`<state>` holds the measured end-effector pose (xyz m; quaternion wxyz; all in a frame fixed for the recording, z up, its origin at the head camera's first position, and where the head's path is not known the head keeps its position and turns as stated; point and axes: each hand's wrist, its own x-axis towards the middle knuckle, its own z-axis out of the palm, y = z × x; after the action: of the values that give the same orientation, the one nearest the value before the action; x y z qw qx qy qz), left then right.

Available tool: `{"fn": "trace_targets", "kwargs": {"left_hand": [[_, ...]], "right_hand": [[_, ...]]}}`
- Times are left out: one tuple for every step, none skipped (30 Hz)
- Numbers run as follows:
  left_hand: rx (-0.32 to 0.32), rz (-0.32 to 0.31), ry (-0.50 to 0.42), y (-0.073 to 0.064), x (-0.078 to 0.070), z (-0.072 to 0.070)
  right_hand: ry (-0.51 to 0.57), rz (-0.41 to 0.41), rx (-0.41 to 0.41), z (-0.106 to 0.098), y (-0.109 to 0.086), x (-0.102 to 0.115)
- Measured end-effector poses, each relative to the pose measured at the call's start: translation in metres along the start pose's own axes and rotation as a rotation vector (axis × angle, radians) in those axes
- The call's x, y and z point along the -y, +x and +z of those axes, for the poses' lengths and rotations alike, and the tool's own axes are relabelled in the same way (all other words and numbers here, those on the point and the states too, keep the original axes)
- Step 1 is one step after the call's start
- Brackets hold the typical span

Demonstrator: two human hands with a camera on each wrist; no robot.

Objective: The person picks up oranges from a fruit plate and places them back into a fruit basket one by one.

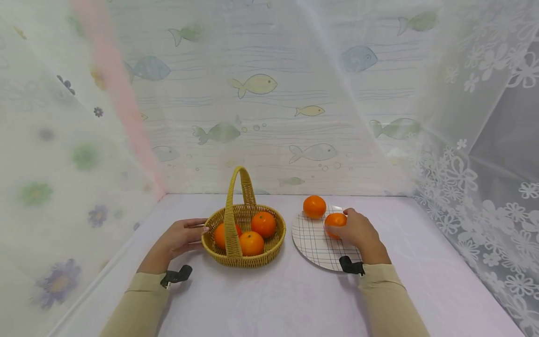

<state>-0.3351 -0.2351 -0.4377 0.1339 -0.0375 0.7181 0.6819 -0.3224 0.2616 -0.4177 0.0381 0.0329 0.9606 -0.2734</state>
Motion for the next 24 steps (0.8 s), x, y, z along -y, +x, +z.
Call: {"fn": "trace_targets", "kwargs": {"left_hand": [[0.001,-0.001,-0.001,-0.0001,-0.0002,-0.0001],[0.001,-0.002,-0.003,-0.0001,-0.0003,-0.0001],[0.001,-0.003,-0.004,-0.0002,-0.0005,-0.0001],[0.000,-0.002,-0.005,-0.0001,-0.0004,-0.0001],[0.000,-0.002,-0.004,0.0000,-0.0005,-0.0001],[-0.001,-0.002,-0.004,0.0001,-0.0005,0.0001],[-0.001,-0.001,-0.006,0.0003,-0.0006,0.0002],[-0.001,-0.001,-0.005,0.0004,-0.0007,0.0003],[-0.001,0.000,-0.004,0.0004,-0.0009,0.0005],[-0.001,0.001,-0.003,0.0005,-0.0010,0.0006],[-0.001,0.000,-0.002,0.0004,-0.0013,0.0008],[-0.001,-0.003,-0.006,0.0004,-0.0014,0.0009],[-0.002,-0.005,-0.008,0.0004,-0.0015,0.0009],[-0.003,-0.009,-0.010,0.0005,-0.0015,0.0009],[-0.002,-0.005,-0.007,0.0005,-0.0014,0.0008],[0.000,-0.003,-0.005,0.0005,-0.0013,0.0007],[-0.003,-0.006,-0.009,0.0008,-0.0010,0.0005],[-0.003,-0.007,-0.011,0.0009,-0.0008,0.0004],[-0.004,-0.008,-0.010,0.0008,-0.0008,0.0003],[-0.003,-0.009,-0.009,0.0008,-0.0007,0.0002],[-0.002,-0.008,-0.006,0.0006,-0.0007,0.0002],[-0.004,-0.012,-0.009,0.0004,-0.0008,0.0002],[-0.008,-0.017,-0.010,0.0005,-0.0007,0.0000],[-0.007,-0.015,-0.006,0.0003,-0.0007,0.0000]], "right_hand": [[-0.004,-0.001,0.001,0.0000,-0.0004,0.0002],[-0.007,-0.003,0.000,0.0000,-0.0006,0.0003],[-0.006,-0.007,0.000,0.0001,-0.0009,0.0007],[-0.007,-0.009,0.000,0.0002,-0.0010,0.0010],[-0.006,-0.012,-0.002,0.0002,-0.0012,0.0013],[-0.007,-0.012,-0.006,0.0003,-0.0014,0.0018],[-0.007,-0.012,-0.010,0.0001,-0.0017,0.0023],[-0.008,-0.014,-0.015,0.0000,-0.0018,0.0026],[-0.006,-0.016,-0.020,-0.0003,-0.0021,0.0031],[-0.006,-0.017,-0.025,-0.0005,-0.0021,0.0033],[-0.006,-0.017,-0.030,-0.0005,-0.0020,0.0036],[-0.005,-0.022,-0.035,-0.0007,-0.0020,0.0040],[-0.003,-0.024,-0.039,-0.0007,-0.0018,0.0042],[0.000,-0.027,-0.044,-0.0006,-0.0014,0.0042],[0.001,-0.031,-0.050,-0.0005,-0.0011,0.0044],[0.002,-0.036,-0.056,-0.0003,-0.0007,0.0045],[0.003,-0.038,-0.063,0.0000,-0.0001,0.0047],[0.006,-0.044,-0.069,0.0000,0.0001,0.0051],[0.009,-0.044,-0.073,0.0004,0.0007,0.0052],[0.015,-0.047,-0.075,0.0005,0.0011,0.0056],[0.023,-0.052,-0.074,0.0003,0.0009,0.0065],[0.031,-0.057,-0.073,0.0002,0.0008,0.0073],[0.037,-0.061,-0.073,0.0000,0.0007,0.0082],[0.046,-0.066,-0.070,-0.0002,0.0005,0.0091]]}}
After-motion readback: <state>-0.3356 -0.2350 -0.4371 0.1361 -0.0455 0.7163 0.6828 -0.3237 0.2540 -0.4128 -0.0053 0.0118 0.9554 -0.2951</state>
